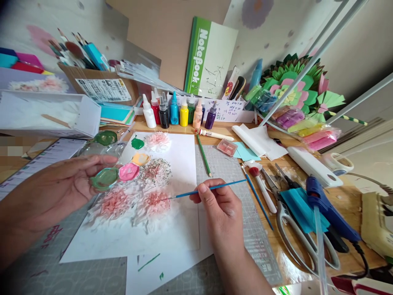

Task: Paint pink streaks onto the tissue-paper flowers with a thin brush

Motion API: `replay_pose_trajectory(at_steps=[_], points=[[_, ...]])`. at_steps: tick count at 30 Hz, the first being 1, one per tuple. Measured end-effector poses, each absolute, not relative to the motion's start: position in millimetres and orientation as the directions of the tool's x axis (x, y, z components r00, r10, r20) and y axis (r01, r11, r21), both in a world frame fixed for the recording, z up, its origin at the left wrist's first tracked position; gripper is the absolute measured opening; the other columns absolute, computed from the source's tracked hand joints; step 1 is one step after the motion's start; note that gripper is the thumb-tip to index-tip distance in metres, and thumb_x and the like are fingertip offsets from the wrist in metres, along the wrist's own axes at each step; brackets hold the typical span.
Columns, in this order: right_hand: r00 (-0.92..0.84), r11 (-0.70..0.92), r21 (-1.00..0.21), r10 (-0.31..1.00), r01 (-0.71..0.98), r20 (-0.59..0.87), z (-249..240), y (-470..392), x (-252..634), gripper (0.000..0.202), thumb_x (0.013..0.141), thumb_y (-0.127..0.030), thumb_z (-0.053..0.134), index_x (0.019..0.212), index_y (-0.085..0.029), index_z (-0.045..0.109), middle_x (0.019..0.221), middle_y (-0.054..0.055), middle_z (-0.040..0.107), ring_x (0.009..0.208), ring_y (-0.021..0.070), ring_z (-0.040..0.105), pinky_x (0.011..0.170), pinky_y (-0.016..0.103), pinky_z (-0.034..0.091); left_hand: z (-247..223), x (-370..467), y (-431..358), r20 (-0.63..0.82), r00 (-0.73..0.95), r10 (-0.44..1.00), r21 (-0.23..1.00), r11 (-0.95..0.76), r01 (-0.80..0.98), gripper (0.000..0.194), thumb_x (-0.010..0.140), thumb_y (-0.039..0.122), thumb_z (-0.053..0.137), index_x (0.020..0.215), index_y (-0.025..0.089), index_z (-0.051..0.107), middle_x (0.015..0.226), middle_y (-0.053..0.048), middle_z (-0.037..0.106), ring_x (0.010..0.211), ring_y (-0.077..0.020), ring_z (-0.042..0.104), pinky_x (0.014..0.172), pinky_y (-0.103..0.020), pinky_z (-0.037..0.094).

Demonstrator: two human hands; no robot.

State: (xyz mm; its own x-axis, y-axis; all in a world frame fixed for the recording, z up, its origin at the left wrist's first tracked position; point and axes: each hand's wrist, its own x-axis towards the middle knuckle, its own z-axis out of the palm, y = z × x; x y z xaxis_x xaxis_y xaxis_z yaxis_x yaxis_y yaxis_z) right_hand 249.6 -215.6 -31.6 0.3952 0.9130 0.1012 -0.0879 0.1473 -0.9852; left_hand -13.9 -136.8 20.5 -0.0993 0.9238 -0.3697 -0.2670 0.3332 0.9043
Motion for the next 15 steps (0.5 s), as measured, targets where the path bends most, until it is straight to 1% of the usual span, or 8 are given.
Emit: replay_pose_trajectory(at_steps=[2, 5, 7, 11, 15], points=[[0.391, 0.158, -0.984, 0.913, -0.088, 0.112, -32.1, -215.4, 250.2, 0.023, 0.086, -0.04, 0.077, 0.078, -0.019, 0.07, 0.066, 0.001, 0.072, 0.061, 0.0156, 0.068, 0.059, 0.027, 0.053, 21.0, -13.6, -136.7, -0.377, -0.108, 0.92, 0.902, 0.338, -0.269, 0.011, 0.074, 0.015, 0.071, 0.078, 0.013, 0.08, 0.074, -0.01, 0.075, 0.069, -0.0205, 0.067, 0.055, -0.029, 0.058], [0.405, 0.181, -0.979, 0.905, -0.092, 0.13, -32.2, -215.0, 251.2, 0.024, 0.085, -0.041, 0.078, 0.076, -0.02, 0.07, 0.063, 0.001, 0.071, 0.057, 0.015, 0.067, 0.053, 0.025, 0.05, 21.5, -13.9, -136.6, -0.376, -0.101, 0.921, 0.904, 0.34, -0.26, 0.012, 0.071, 0.015, 0.072, 0.079, 0.013, 0.081, 0.075, -0.01, 0.075, 0.07, -0.0205, 0.066, 0.055, -0.028, 0.057], [0.418, 0.189, -0.979, 0.898, -0.079, 0.139, -32.1, -215.1, 251.0, 0.025, 0.084, -0.042, 0.079, 0.076, -0.02, 0.07, 0.062, 0.001, 0.07, 0.056, 0.0152, 0.066, 0.052, 0.025, 0.05, 21.0, -14.7, -136.5, -0.367, -0.081, 0.927, 0.906, 0.337, -0.256, 0.014, 0.07, 0.018, 0.075, 0.082, 0.013, 0.081, 0.075, -0.01, 0.074, 0.071, -0.0208, 0.066, 0.055, -0.028, 0.057], [0.403, 0.198, -0.979, 0.901, -0.054, 0.16, -32.9, -217.8, 248.7, 0.021, 0.086, -0.039, 0.078, 0.079, -0.02, 0.071, 0.066, 0.001, 0.072, 0.061, 0.0166, 0.069, 0.058, 0.029, 0.055, 18.7, -16.6, -135.8, -0.352, -0.07, 0.933, 0.909, 0.324, -0.263, 0.014, 0.071, 0.021, 0.076, 0.082, 0.013, 0.081, 0.077, -0.01, 0.076, 0.071, -0.0208, 0.067, 0.055, -0.029, 0.058], [0.389, 0.193, -0.979, 0.909, -0.069, 0.152, -33.7, -220.6, 247.3, 0.016, 0.087, -0.034, 0.078, 0.081, -0.02, 0.073, 0.067, 0.0, 0.072, 0.063, 0.0162, 0.07, 0.059, 0.028, 0.056, 18.2, -17.3, -135.5, -0.372, -0.091, 0.924, 0.903, 0.338, -0.265, 0.016, 0.07, 0.021, 0.077, 0.082, 0.012, 0.08, 0.075, -0.01, 0.076, 0.07, -0.0216, 0.067, 0.054, -0.03, 0.058]])
